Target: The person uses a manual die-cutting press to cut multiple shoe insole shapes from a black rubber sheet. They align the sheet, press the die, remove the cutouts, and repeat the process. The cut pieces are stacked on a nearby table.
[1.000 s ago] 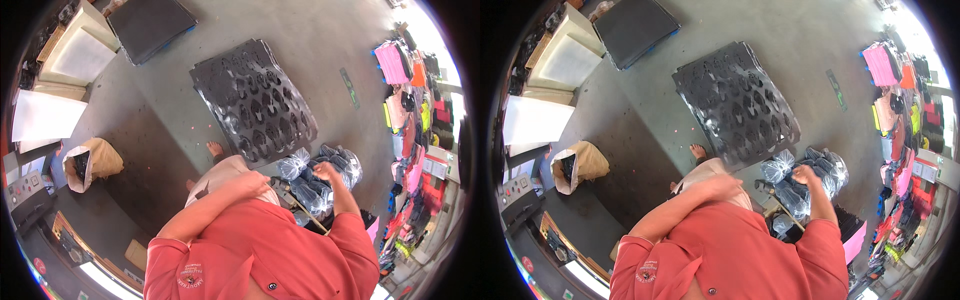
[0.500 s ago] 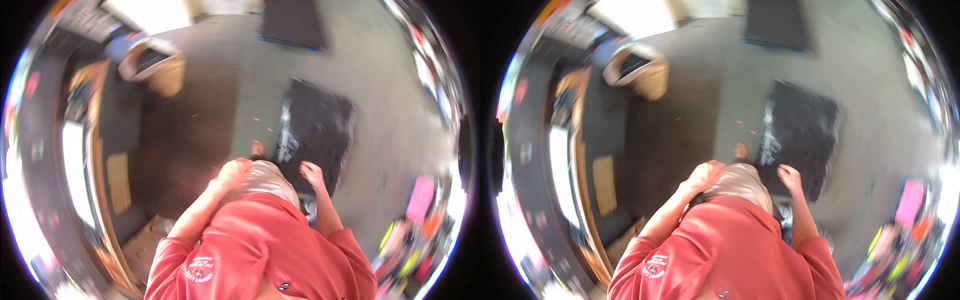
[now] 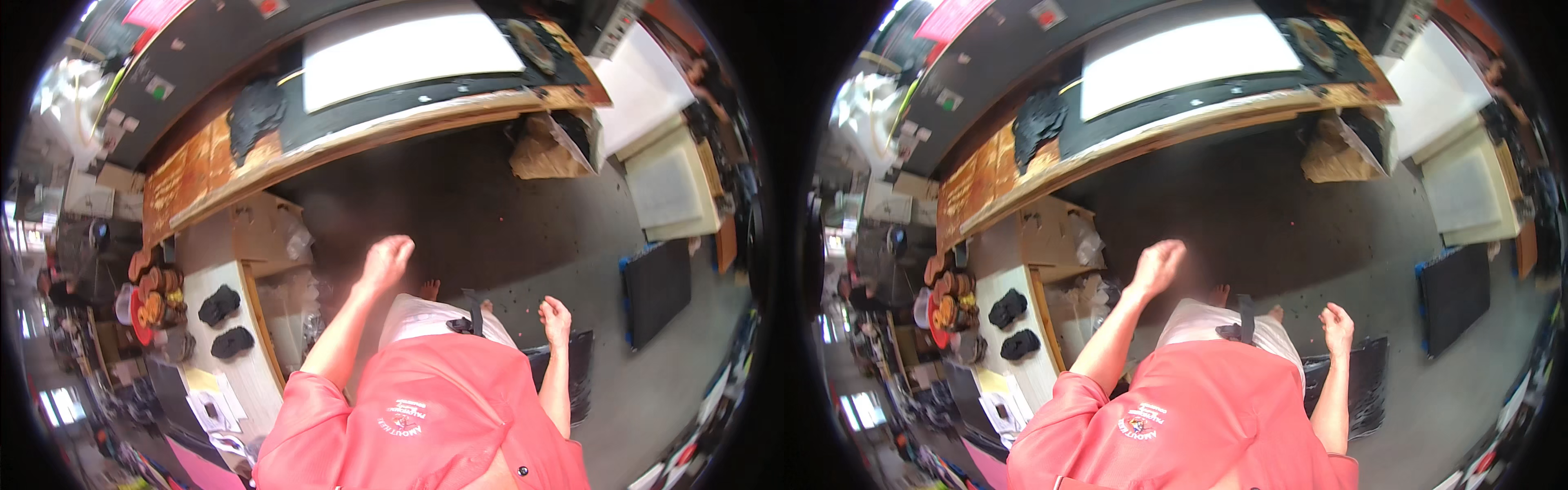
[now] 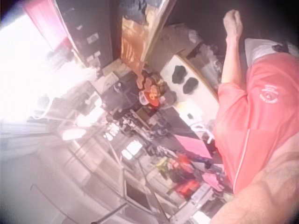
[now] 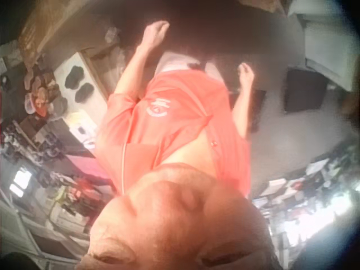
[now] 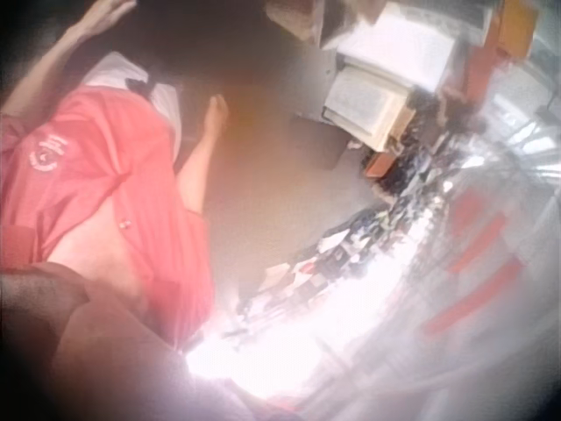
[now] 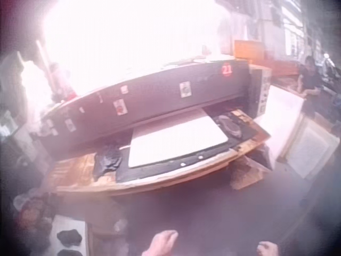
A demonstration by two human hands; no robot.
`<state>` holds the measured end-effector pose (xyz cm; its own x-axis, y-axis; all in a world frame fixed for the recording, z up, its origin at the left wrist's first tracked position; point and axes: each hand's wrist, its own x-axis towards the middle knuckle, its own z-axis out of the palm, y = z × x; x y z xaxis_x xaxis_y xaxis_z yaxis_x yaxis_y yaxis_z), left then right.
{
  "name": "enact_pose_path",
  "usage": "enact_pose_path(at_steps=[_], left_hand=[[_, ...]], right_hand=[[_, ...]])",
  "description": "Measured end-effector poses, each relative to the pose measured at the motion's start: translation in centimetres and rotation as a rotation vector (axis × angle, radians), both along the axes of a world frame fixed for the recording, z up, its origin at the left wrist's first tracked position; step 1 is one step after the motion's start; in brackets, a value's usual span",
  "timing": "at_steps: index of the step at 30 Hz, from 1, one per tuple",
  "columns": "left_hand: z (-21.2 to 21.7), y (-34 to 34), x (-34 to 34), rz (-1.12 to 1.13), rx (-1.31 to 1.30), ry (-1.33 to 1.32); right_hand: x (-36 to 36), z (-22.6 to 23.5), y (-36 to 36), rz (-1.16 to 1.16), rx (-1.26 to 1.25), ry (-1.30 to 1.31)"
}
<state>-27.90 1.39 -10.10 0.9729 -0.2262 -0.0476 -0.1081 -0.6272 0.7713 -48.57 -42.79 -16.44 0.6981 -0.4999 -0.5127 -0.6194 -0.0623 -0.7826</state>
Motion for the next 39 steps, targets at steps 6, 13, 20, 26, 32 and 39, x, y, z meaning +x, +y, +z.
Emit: enact_pose_path(at_steps=[6,13,20,26,32,39], left_hand=[[6.0,10.3,7.0,0.543,-0.217,-0.237],[9.3,21.5,13.6,0.872,-0.247,-0.412],[9.4,29.5,22.4,1.145,-0.109,-0.200],[10.3,29.5,27.6,1.129,0.270,0.061],[10.2,30.4,29.9,1.236,-0.083,0.054],[10.1,30.1,31.8,1.218,-0.704,-0.054]], right_hand=[[14.5,6.0,8.2,0.398,-0.063,-0.098],[30.7,13.2,17.1,0.693,-0.070,-0.431],[44.0,21.3,25.9,0.951,0.008,-0.789],[53.4,23.1,36.5,1.167,-0.013,-0.892],[61.3,20.4,48.1,1.161,-0.138,-0.763],[62.7,16.1,54.1,1.048,-0.327,-0.805]])
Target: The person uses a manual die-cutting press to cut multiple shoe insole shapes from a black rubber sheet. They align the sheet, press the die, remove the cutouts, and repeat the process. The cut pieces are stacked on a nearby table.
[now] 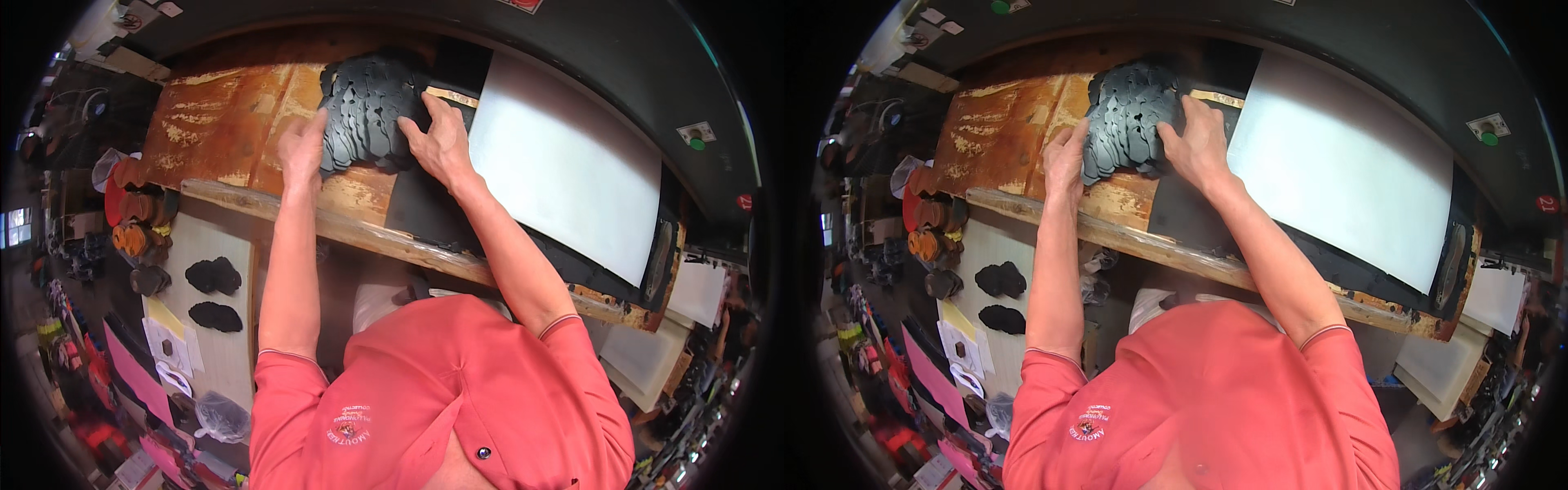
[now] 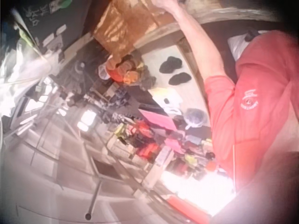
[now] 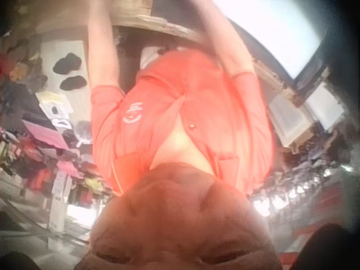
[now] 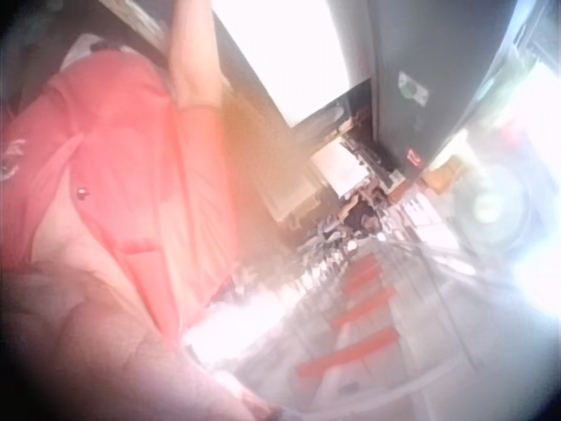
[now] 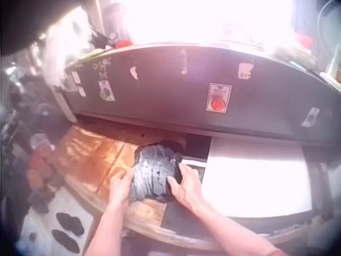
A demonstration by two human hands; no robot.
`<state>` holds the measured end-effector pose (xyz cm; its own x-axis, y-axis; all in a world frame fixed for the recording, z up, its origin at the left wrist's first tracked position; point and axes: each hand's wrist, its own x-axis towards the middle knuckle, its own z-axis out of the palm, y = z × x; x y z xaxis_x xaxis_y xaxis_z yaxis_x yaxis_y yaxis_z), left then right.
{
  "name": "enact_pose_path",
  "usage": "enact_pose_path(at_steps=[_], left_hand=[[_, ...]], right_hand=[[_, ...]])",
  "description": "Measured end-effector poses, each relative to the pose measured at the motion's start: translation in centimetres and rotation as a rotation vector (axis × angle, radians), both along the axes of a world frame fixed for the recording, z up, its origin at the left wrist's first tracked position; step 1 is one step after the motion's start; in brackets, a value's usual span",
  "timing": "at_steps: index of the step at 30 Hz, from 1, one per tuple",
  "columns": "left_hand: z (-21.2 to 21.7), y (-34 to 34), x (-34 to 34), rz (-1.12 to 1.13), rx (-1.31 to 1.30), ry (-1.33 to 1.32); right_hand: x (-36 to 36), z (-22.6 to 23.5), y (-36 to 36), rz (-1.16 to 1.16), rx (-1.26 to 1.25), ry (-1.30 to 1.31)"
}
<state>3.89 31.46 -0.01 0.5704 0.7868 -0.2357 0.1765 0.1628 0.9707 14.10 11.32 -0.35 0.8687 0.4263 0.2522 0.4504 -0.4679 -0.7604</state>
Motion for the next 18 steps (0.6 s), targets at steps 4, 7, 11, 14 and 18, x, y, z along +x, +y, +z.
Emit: enact_pose_path(at_steps=[4,7,11,14,18], left_hand=[[1.1,-0.8,1.4,-0.236,-0.195,-0.066],[2.4,-2.0,2.3,-0.324,-0.103,-0.053],[2.6,-2.5,3.7,-0.322,0.135,0.059],[1.9,-1.4,4.5,-0.382,0.136,0.106],[2.2,-0.1,4.5,-0.468,0.138,0.057]], right_hand=[[-1.0,-0.3,1.2,-0.094,0.039,0.050],[-2.2,-0.1,2.5,-0.147,0.161,0.168],[-3.6,0.3,4.2,-0.195,0.221,0.245],[-3.8,0.3,4.7,-0.136,0.313,0.241],[-4.1,0.4,4.6,-0.108,0.360,0.276]])
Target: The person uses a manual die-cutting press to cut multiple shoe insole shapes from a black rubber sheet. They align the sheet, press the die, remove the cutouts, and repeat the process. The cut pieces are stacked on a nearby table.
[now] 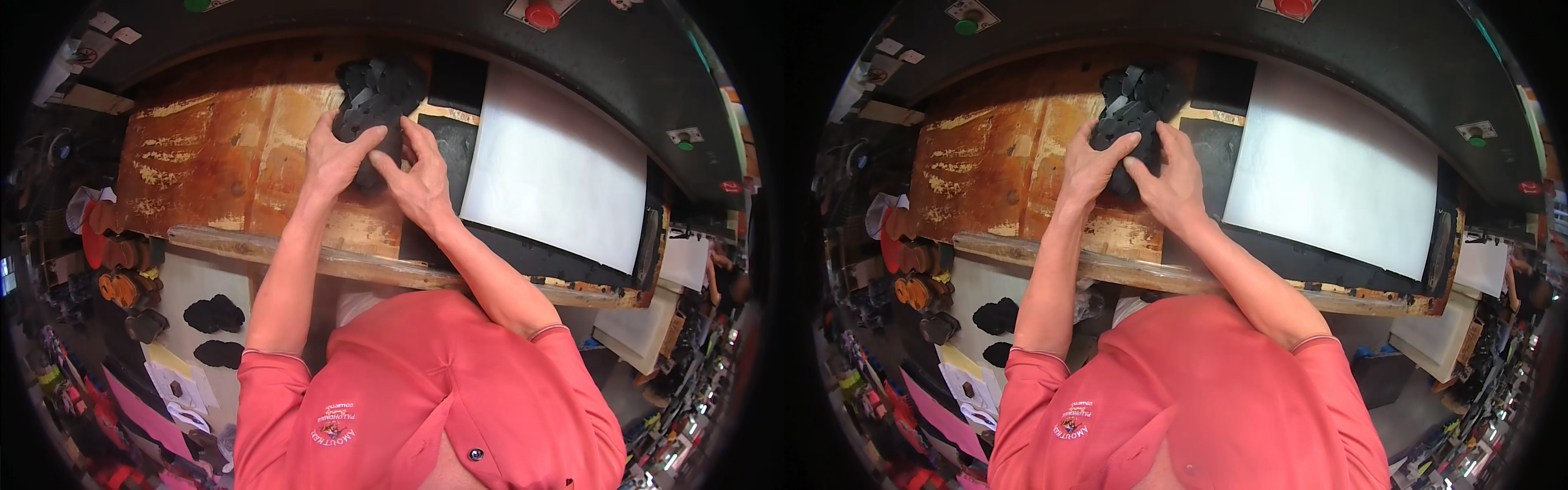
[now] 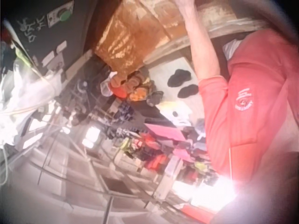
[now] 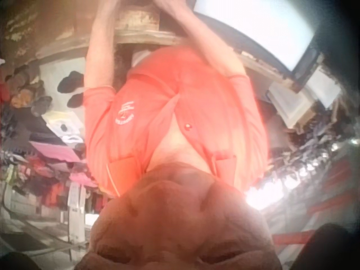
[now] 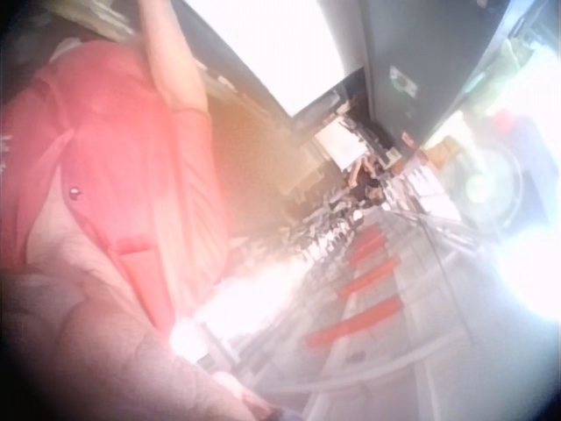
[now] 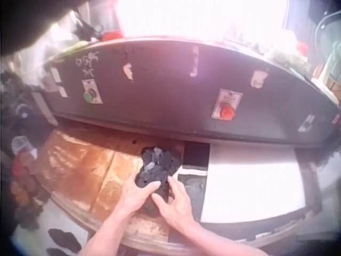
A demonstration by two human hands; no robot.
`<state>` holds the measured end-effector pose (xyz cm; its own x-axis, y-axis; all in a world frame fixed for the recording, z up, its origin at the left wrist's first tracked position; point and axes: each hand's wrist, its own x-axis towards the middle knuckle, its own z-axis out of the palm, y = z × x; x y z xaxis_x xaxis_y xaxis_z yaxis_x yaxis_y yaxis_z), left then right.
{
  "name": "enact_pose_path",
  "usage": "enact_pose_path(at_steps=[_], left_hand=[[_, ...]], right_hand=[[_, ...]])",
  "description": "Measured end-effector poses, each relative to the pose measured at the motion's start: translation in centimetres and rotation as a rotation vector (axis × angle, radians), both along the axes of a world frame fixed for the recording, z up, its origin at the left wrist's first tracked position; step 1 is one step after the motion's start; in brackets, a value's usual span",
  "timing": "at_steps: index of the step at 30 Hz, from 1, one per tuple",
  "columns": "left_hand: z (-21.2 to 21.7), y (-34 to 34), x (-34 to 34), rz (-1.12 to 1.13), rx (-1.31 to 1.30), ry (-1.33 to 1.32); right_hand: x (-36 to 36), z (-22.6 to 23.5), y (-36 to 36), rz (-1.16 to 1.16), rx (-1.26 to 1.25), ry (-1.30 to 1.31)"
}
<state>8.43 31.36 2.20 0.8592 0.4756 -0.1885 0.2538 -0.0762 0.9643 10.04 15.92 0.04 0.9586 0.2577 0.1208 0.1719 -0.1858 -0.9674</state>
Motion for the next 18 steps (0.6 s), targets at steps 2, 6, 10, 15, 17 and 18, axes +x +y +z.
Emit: enact_pose_path(at_steps=[2,6,10,15,17,18], left_hand=[[1.5,0.3,-0.6,-0.036,0.126,-0.028],[6.2,2.3,-3.6,-0.107,0.482,-0.064],[6.9,4.9,-6.0,-0.266,0.653,-0.093],[3.3,6.1,-6.3,-0.395,0.874,-0.205],[2.6,6.3,-7.0,-0.368,1.000,-0.223],[2.5,6.3,-7.3,-0.336,1.062,-0.187]], right_hand=[[-0.6,0.7,-0.4,0.061,0.023,-0.001],[-1.2,4.6,-2.5,0.290,-0.143,-0.153],[0.8,9.5,-4.7,0.289,-0.177,-0.655],[5.4,8.5,1.0,0.690,-0.510,-0.842],[6.5,7.5,2.1,0.761,-0.593,-0.872],[7.2,7.2,2.4,0.774,-0.602,-0.892]])
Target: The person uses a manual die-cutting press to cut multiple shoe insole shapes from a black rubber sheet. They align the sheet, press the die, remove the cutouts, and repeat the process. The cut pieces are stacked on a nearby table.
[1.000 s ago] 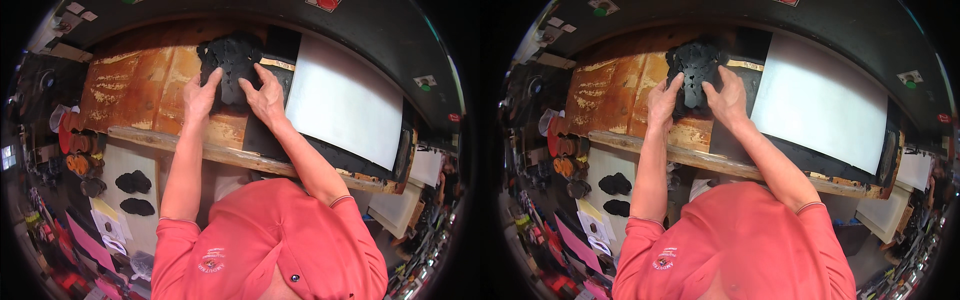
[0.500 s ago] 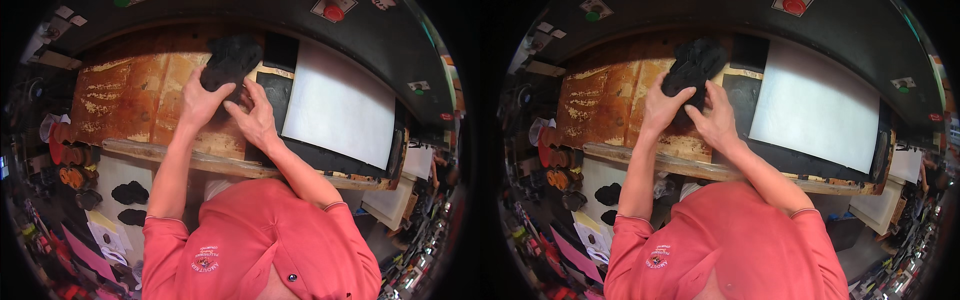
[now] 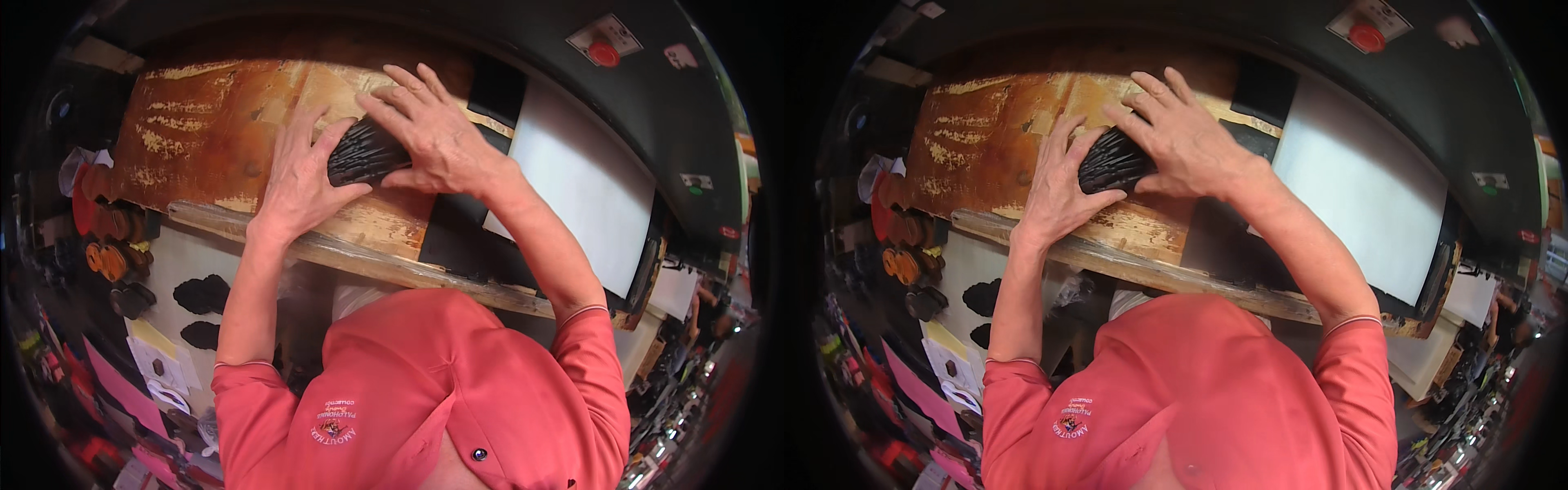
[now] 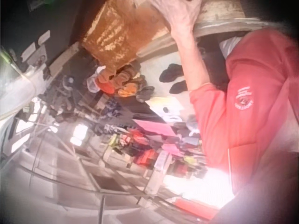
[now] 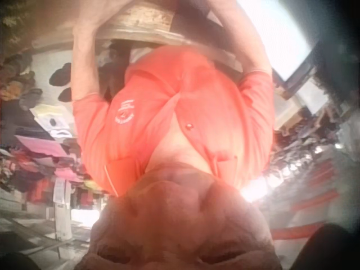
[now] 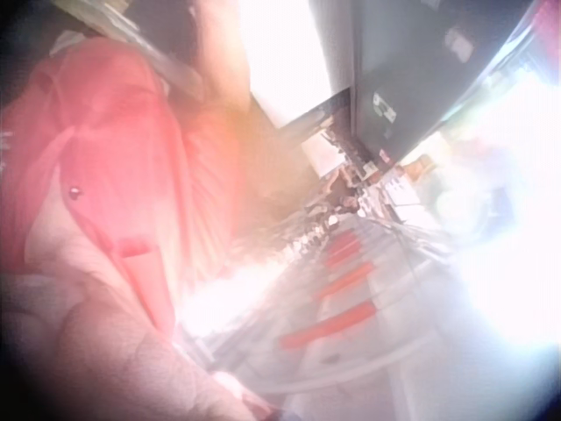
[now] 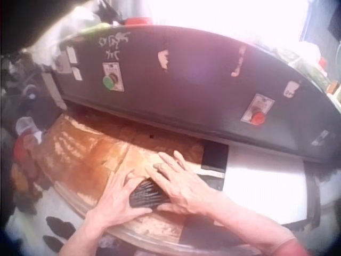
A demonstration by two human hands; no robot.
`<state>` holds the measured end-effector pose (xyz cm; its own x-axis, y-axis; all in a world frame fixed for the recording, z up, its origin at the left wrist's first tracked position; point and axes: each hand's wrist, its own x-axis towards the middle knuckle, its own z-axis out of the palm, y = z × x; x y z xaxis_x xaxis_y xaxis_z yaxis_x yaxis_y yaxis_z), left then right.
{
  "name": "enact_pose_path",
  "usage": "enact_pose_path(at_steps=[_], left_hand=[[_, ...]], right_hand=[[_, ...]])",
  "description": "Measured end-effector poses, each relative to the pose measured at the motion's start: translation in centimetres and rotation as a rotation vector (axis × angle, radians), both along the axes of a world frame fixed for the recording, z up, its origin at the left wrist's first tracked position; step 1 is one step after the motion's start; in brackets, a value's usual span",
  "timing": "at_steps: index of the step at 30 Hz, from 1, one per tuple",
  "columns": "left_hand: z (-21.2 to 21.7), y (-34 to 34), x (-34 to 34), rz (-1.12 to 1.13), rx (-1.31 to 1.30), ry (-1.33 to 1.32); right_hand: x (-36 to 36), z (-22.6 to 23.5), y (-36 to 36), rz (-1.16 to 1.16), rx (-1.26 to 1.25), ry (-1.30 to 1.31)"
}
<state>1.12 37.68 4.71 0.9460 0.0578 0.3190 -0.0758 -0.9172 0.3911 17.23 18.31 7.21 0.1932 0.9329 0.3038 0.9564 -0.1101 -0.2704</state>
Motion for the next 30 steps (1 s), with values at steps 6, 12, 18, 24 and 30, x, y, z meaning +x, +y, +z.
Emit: enact_pose_path(at_steps=[6,12,18,24,30], left_hand=[[0.4,0.4,-0.1,0.081,-0.323,0.170],[0.9,1.8,-1.6,0.009,-0.309,0.131],[-0.7,2.3,-1.9,-0.011,-0.278,0.145],[-1.1,2.4,-2.1,0.011,-0.345,0.163],[-0.1,3.8,-2.6,-0.035,-0.284,-0.001]], right_hand=[[1.6,0.3,0.7,0.066,-0.047,0.088],[-1.1,0.3,0.4,-0.017,-0.082,0.069],[-1.3,-0.1,0.3,0.014,-0.111,0.050],[-0.7,-1.4,1.0,0.012,-0.117,0.147],[-1.7,-2.6,1.6,0.021,0.164,0.010]])
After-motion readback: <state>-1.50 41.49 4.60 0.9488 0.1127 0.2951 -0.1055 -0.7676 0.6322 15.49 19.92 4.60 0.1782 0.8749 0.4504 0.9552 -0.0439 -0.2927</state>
